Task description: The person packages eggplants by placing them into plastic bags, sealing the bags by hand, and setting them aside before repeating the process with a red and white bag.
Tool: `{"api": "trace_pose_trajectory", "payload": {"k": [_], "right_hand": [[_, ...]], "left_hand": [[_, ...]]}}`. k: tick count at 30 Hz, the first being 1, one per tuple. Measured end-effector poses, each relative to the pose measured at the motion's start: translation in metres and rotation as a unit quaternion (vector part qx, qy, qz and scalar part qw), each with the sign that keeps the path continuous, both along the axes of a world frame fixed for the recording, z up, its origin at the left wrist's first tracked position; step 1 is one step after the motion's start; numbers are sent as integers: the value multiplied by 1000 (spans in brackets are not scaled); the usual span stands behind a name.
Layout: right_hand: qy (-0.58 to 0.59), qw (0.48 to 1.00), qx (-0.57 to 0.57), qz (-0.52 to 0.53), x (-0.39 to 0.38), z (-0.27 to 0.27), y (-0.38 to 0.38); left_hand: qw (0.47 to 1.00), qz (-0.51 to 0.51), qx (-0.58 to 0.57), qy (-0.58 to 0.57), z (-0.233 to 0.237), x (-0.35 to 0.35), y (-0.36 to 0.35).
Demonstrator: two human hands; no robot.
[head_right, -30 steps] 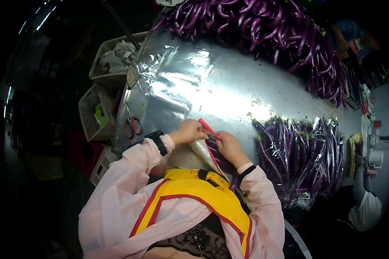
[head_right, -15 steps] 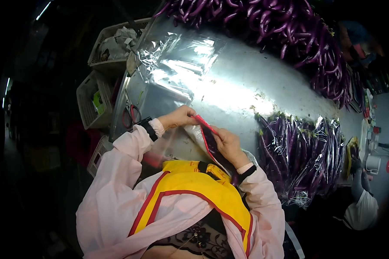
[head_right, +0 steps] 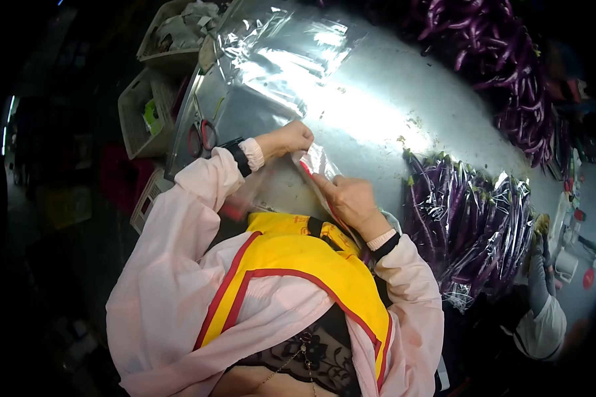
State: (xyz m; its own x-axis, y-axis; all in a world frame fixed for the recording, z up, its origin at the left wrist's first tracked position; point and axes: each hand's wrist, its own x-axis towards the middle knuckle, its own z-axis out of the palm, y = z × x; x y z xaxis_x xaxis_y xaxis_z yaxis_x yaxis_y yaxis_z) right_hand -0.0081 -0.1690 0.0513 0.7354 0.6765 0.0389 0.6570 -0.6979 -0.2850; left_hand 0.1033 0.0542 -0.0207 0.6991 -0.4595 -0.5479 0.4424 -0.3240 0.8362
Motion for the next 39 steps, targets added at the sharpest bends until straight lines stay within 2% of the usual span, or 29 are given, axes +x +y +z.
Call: {"api": "trace_pose_trajectory", "payload": {"k": [2, 4, 5, 8, 10, 11, 12, 13, 14, 17, 18, 19, 20, 21, 22, 23, 25, 26, 28, 29, 31, 35, 37, 38, 39], "right_hand": [[1, 1000, 12, -2, 0, -4, -2], [28, 999, 33, 2, 0, -6, -7], [39, 998, 43, -2, 2, -7, -8], [62, 996, 59, -4, 2, 8, -10], [97, 995, -4, -11, -1, 20, -7], [97, 995, -2, -10, -3, 21, -7], [111, 993, -26, -25, -6, 21, -6], [126, 990, -50, -39, -8, 21, -5], [128, 990, -47, -37, -11, 24, -2], [135, 984, -97, -70, -16, 30, 3], [77, 989, -101, -74, -19, 27, 2], [21, 992, -103, -75, -22, 23, 3], [22, 992, -101, -67, -25, 19, 2], [78, 989, -93, -86, -29, 15, 0], [131, 982, -85, -107, -30, 12, -1], [133, 983, -82, -99, -30, 12, -1], [170, 971, -121, -112, -28, 13, -2], [163, 969, -155, -102, -27, 11, -2], [147, 972, -159, -94, -28, 0, -5], [130, 974, -166, -87, -30, -3, -5], [119, 976, -163, -87, -32, -4, -7], [97, 983, -131, -85, -31, -4, -6], [99, 984, -116, -88, -32, -3, -5], [97, 986, -105, -87, -34, -4, -6], [92, 988, -94, -86, -33, -3, -7]], "left_hand": [[999, -19, -20, -23, -31, 7, 6], [999, -12, -39, 24, -11, 5, 7], [997, -47, -36, 42, -15, 10, 11], [995, -24, -50, 80, -11, 0, 10], [988, 81, -72, 108, 3, -12, 9], [988, 81, -70, 108, 5, -16, 12], [999, 2, -23, -24, 6, -22, 16], [985, -78, 24, -155, 6, -26, 20], [988, -41, -18, -147, -1, -30, 21], [987, -47, -6, -150, 0, -31, 23], [976, -30, 0, -214, -3, -35, 23], [977, -23, 4, -212, 5, -40, 28], [943, -9, 57, -328, 20, -44, 33], [893, 3, 113, -436, 28, -50, 40], [849, -38, 119, -513, 27, -48, 60], [850, -33, 126, -510, 30, -51, 82], [777, -141, 251, -560, 39, -56, 123], [777, -142, 254, -558, 45, -58, 138], [774, -209, 321, -505, 55, -60, 161], [773, -212, 320, -504, 47, -59, 171], [835, -218, 192, -468, 26, -55, 181], [818, -236, 217, -478, 6, -50, 185], [849, -166, 141, -482, -4, -43, 186], [887, -160, 102, -420, 6, -35, 181], [888, -160, 102, -420, 17, -31, 176]]}}
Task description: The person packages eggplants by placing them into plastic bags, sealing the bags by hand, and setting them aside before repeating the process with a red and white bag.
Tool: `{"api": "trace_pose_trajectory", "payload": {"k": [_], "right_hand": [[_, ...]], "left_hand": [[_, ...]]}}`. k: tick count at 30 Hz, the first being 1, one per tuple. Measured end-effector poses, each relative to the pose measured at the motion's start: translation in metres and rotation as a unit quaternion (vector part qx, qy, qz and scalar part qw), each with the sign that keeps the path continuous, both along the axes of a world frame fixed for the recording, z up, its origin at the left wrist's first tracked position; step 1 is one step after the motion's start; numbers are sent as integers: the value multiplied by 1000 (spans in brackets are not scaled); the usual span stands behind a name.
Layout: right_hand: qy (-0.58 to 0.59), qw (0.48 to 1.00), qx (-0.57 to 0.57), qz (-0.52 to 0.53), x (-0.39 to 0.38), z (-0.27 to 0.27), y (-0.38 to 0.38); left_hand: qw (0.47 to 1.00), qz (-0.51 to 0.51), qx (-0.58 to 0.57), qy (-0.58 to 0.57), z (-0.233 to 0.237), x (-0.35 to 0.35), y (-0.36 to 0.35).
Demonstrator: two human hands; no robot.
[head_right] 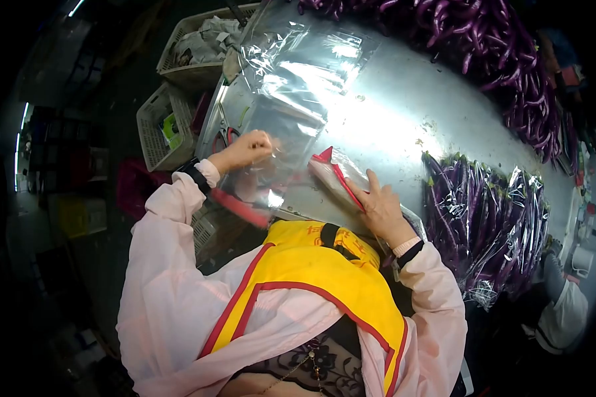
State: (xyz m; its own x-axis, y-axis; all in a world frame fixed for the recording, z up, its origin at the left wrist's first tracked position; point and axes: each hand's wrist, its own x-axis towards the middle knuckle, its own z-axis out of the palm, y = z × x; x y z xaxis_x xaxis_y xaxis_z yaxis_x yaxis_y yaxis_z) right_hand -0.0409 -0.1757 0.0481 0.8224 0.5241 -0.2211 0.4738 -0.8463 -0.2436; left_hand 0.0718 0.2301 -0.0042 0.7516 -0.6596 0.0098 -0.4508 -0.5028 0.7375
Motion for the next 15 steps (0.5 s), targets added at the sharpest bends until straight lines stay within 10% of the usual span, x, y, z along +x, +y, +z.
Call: {"api": "trace_pose_trajectory", "payload": {"k": [2, 10, 12, 15], "right_hand": [[3, 1000, -9, 6, 4, 3, 1], [77, 971, 152, -167, 19, 18, -90], [287, 828, 373, -305, 16, 59, -98], [322, 769, 419, -359, -2, 76, -117]], "left_hand": [[977, 132, -87, 145, 30, 9, -13], [984, 121, -119, -60, 60, 4, -123], [997, 28, -7, -76, 40, -6, -164], [995, 21, 55, -80, -10, -16, -225]]}}
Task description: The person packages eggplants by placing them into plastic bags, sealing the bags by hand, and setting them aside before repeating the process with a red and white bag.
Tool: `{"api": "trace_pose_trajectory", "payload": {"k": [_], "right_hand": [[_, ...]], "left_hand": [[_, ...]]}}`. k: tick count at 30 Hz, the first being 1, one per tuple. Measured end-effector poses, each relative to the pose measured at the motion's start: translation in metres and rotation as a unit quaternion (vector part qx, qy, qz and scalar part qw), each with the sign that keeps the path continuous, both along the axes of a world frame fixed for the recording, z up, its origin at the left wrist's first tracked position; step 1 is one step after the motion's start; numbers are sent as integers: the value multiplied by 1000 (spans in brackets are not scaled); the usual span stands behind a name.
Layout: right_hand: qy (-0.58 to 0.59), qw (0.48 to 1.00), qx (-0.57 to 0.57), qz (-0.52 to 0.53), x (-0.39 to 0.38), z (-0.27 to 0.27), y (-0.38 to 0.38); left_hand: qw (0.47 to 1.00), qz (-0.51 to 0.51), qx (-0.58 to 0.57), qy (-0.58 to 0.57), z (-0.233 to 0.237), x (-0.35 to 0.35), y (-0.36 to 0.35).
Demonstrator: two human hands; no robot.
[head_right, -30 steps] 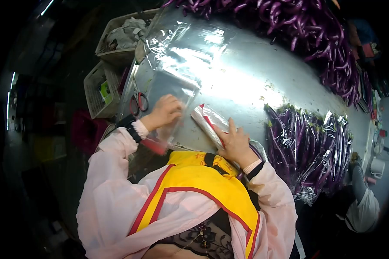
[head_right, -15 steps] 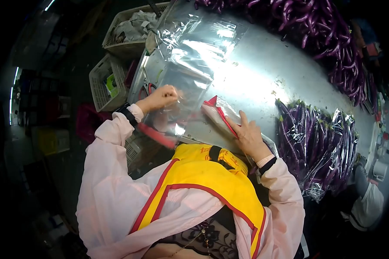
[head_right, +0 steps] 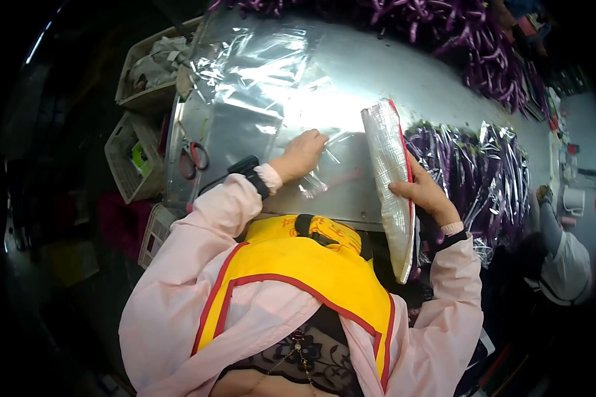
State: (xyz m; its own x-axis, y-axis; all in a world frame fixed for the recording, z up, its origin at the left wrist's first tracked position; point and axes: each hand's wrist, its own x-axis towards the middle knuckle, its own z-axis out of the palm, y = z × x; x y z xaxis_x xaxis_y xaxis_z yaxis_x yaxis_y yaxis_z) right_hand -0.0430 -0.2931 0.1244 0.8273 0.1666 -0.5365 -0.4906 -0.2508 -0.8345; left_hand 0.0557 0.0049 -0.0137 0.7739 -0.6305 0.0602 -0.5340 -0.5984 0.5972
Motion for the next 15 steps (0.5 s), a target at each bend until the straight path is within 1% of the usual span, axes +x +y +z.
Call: {"api": "trace_pose_trajectory", "payload": {"k": [1, 3, 4, 5, 6, 7, 8, 9, 11, 12, 13, 14, 15], "right_hand": [[-2, 1000, 15, -16, -8, -4, -6], [10, 998, 29, -50, -24, -9, -13], [18, 996, 42, -74, -33, -13, -16], [25, 993, 57, -98, -42, -16, -18], [25, 993, 59, -103, -50, -20, -19], [27, 987, 84, -132, -58, -22, -17], [30, 980, 110, -162, -64, -25, -16], [30, 979, 113, -166, -67, -30, -16], [16, 967, 188, -172, -73, -40, -14], [23, 963, 203, -175, -72, -41, -12], [24, 962, 205, -177, -70, -36, -8], [35, 955, 232, -180, -66, -27, -2], [43, 948, 258, -183, -61, -22, 3]], "left_hand": [[1000, -7, -5, -1, -5, -4, -8], [994, 5, -106, -5, -8, -19, -20], [990, -39, -129, 52, 1, -23, -14], [990, -43, -127, 53, 5, -28, -6], [991, -122, -55, 17, 8, -32, 4], [980, -199, 17, -19, 12, -37, 14], [967, -243, 68, -14, 30, -41, 23], [966, -247, 72, -13, 24, -40, 25], [958, -257, 15, -127, -2, -37, 30], [957, -261, 18, -124, -14, -30, 33], [945, -282, 17, -164, -26, -18, 34], [931, -302, 15, -206, -27, -11, 33], [929, -304, 17, -209, -28, -11, 31]]}}
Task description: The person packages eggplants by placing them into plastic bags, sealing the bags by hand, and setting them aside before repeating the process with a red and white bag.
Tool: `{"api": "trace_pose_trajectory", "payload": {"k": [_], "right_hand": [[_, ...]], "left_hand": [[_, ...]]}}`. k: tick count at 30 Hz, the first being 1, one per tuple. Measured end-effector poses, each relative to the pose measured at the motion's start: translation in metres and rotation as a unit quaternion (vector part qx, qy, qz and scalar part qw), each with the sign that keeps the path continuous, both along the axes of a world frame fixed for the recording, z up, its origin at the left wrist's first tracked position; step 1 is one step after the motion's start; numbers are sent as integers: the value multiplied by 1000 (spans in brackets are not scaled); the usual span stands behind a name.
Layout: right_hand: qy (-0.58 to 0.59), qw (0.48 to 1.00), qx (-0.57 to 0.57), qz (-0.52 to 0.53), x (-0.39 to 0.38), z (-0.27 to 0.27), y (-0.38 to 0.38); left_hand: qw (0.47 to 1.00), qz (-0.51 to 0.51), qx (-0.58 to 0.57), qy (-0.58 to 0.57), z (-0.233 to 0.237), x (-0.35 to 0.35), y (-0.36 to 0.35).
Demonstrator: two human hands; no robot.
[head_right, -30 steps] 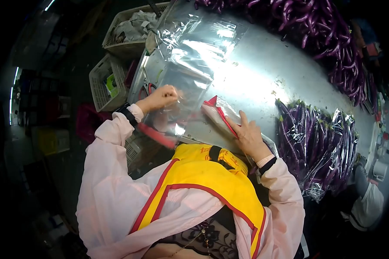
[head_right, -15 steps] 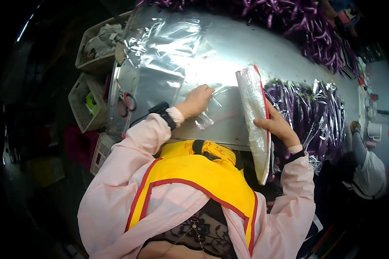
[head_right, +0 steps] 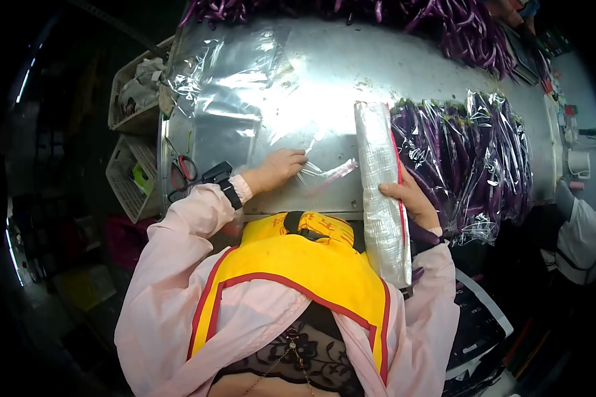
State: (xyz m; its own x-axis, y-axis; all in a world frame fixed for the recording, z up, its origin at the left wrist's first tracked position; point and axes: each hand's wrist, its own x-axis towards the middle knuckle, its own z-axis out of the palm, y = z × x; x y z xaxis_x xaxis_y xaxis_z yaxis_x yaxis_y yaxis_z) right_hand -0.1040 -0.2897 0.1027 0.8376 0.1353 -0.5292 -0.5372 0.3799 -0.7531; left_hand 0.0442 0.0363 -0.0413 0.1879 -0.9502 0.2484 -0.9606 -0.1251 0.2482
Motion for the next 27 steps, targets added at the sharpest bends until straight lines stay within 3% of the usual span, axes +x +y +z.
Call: {"api": "trace_pose_trajectory", "payload": {"k": [2, 6, 8, 9, 12, 13, 14, 16, 17, 20, 21, 25, 26, 27], "right_hand": [[-24, 999, 28, -12, 10, 1, 5], [11, 991, 133, -35, 15, 4, 3], [42, 979, 170, -107, 13, -8, 7], [98, 975, 159, -120, 14, -8, 4], [57, 982, 146, -103, 17, -3, 14], [-107, 990, 84, -30, 2, -21, 10], [-106, 990, 87, -33, -6, -27, 8], [-211, 978, 10, -4, -17, -34, 7], [-163, 985, 56, -16, -16, -36, 3], [-142, 988, 50, -35, -27, -25, 4], [-65, 994, 76, -49, -27, -30, -5], [-142, 987, 49, -60, -46, -21, -2], [-193, 979, -61, 26, -49, -34, -15], [-198, 975, -95, -25, -49, -49, -22]], "left_hand": [[994, 65, -85, 24, 21, -1, -6], [985, 129, -114, 6, 65, -16, -18], [970, 152, -187, -15, 68, -21, -22], [971, 149, -188, -15, 68, -23, -24], [957, 159, -240, 25, 56, -28, -27], [956, 159, -242, 43, 49, -29, -26], [955, 160, -244, 61, 47, -29, -26], [955, 170, -235, 66, 44, -31, -27], [954, 181, -228, 70, 45, -30, -26], [959, 157, -231, 46, 55, -26, -32], [960, 151, -231, 47, 55, -25, -33], [971, 131, -190, 54, 43, -13, -36], [972, 124, -194, 49, 37, -17, -37], [975, 113, -180, 62, 31, -14, -38]]}}
